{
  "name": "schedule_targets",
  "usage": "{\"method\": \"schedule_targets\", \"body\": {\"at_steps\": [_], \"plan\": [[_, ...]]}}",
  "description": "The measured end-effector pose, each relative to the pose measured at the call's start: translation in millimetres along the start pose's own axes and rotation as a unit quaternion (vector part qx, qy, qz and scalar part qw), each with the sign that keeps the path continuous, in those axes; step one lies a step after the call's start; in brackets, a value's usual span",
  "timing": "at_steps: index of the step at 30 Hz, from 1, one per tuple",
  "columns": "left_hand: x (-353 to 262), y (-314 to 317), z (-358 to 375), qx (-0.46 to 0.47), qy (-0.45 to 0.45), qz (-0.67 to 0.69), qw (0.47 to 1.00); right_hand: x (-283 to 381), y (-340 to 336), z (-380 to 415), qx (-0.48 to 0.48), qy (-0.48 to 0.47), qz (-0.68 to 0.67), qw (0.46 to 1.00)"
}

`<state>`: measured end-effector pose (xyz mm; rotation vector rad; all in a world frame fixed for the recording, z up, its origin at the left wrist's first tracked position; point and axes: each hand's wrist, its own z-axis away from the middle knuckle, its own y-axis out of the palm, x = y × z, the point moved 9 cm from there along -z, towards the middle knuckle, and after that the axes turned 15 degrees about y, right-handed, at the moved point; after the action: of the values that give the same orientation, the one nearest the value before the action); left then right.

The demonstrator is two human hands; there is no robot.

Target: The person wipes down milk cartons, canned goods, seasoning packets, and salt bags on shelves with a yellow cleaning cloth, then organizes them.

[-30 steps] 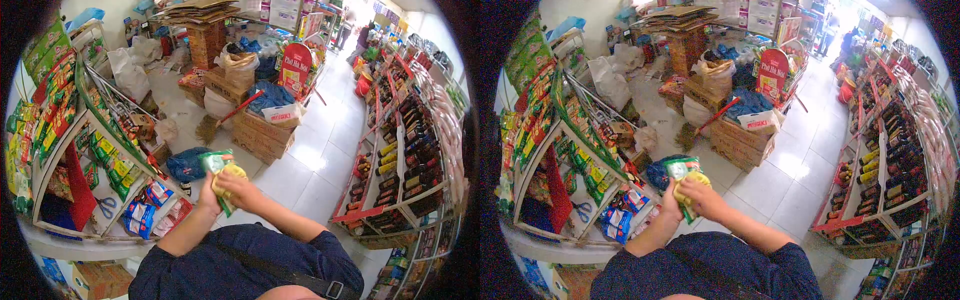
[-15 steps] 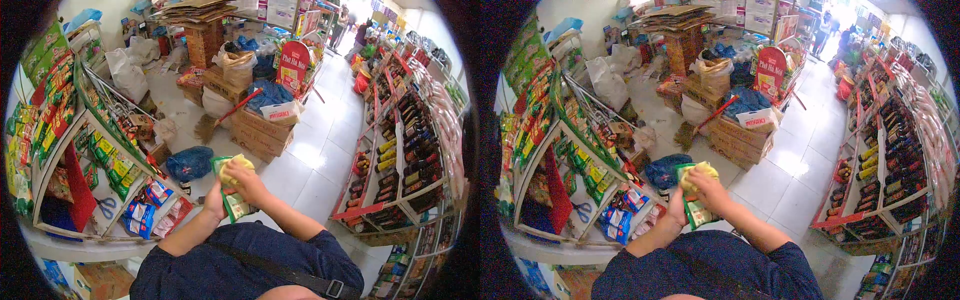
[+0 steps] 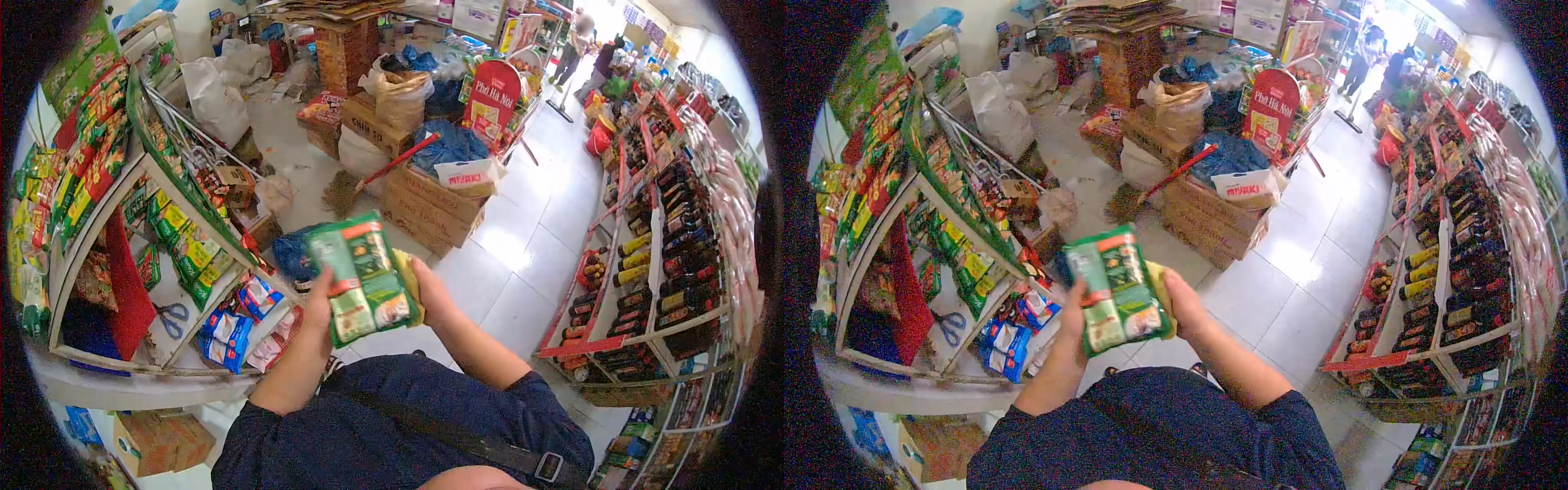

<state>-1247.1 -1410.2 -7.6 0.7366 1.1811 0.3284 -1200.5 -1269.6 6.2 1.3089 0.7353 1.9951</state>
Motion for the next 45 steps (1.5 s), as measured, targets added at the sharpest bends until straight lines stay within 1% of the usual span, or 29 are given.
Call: {"method": "schedule_targets", "body": {"at_steps": [1,2,3,6,8,9,10,12,13,15,17,19,20,21,23,26,28,29,30,33,34,35,37,38,39,40,42,43,45], "plan": [[-6,-12,-12,-0.004,0.081,-0.153,0.985,-10,13,-2,0.048,0.029,-0.023,0.998],[-2,-23,-12,-0.016,0.088,-0.174,0.981,-16,5,-6,-0.005,0.02,0.01,1.0],[-12,-13,-6,-0.028,0.094,-0.195,0.976,-20,4,-6,-0.025,0.032,0.042,0.998],[-22,-32,-12,-0.004,0.213,-0.414,0.885,-22,-1,-8,-0.08,0.042,0.146,0.985],[-6,-43,-9,0.001,0.151,-0.355,0.923,-27,-10,-15,-0.109,0.022,0.22,0.969],[1,-46,-5,0.003,0.119,-0.324,0.939,-30,-8,-17,-0.1,0.001,0.257,0.961],[7,-46,-9,0.045,0.163,-0.299,0.939,-33,-4,-21,-0.09,-0.02,0.294,0.951],[29,-56,-9,0.047,0.09,-0.109,0.989,-38,12,-24,-0.078,-0.04,0.372,0.924],[32,-45,-5,0.047,0.054,-0.011,0.997,-40,31,-20,-0.048,-0.051,0.386,0.92],[32,-37,1,0.048,-0.033,0.01,0.998,-43,67,-15,0.013,-0.073,0.412,0.908],[18,-28,-3,0.03,0.043,0.027,0.998,-40,81,-19,-0.015,-0.168,0.521,0.837],[16,-34,-8,0.047,0.066,0.0,0.997,-45,98,-28,-0.022,-0.257,0.62,0.741],[15,-46,-11,0.046,0.082,-0.012,0.995,-46,91,-43,-0.038,-0.257,0.597,0.759],[45,-65,-18,0.057,-0.01,0.145,0.988,-44,95,-52,-0.041,-0.253,0.583,0.771],[-9,-29,11,0.087,-0.021,0.118,0.989,-41,103,-72,-0.041,-0.231,0.557,0.797],[-52,-58,9,0.083,0.126,0.048,0.987,-53,176,-52,0.096,-0.316,0.592,0.735],[-85,-88,14,0.076,0.229,-0.052,0.969,-81,217,-48,0.211,-0.307,0.631,0.68],[-90,-100,18,0.067,0.219,0.069,0.971,-96,235,-44,0.264,-0.308,0.642,0.651],[-102,-106,24,0.056,0.207,0.189,0.958,-109,250,-40,0.284,-0.32,0.648,0.63],[-149,-136,33,0.088,0.26,0.363,0.89,-150,280,-34,0.408,-0.334,0.612,0.589],[-164,-137,47,0.13,0.279,0.351,0.885,-157,288,-35,0.421,-0.341,0.601,0.588],[-162,-149,46,0.134,0.272,0.283,0.91,-162,292,-45,0.413,-0.335,0.612,0.585],[-129,-198,30,0.14,0.252,0.15,0.946,-175,294,-68,0.398,-0.322,0.638,0.575],[-101,-260,20,-0.025,0.359,-0.043,0.932,-175,297,-85,0.362,-0.316,0.644,0.595],[-110,-245,24,-0.031,0.324,0.065,0.943,-174,300,-101,0.327,-0.31,0.649,0.613],[-137,-209,36,-0.035,0.287,0.172,0.942,-171,302,-115,0.292,-0.304,0.654,0.629],[-144,-203,18,-0.005,0.371,0.369,0.852,-176,307,-122,0.321,-0.285,0.654,0.623],[-119,-236,-8,0.028,0.482,0.446,0.753,-179,309,-125,0.338,-0.273,0.653,0.62],[-120,-247,-13,0.004,0.522,0.409,0.748,-184,307,-123,0.422,-0.238,0.623,0.614]]}}
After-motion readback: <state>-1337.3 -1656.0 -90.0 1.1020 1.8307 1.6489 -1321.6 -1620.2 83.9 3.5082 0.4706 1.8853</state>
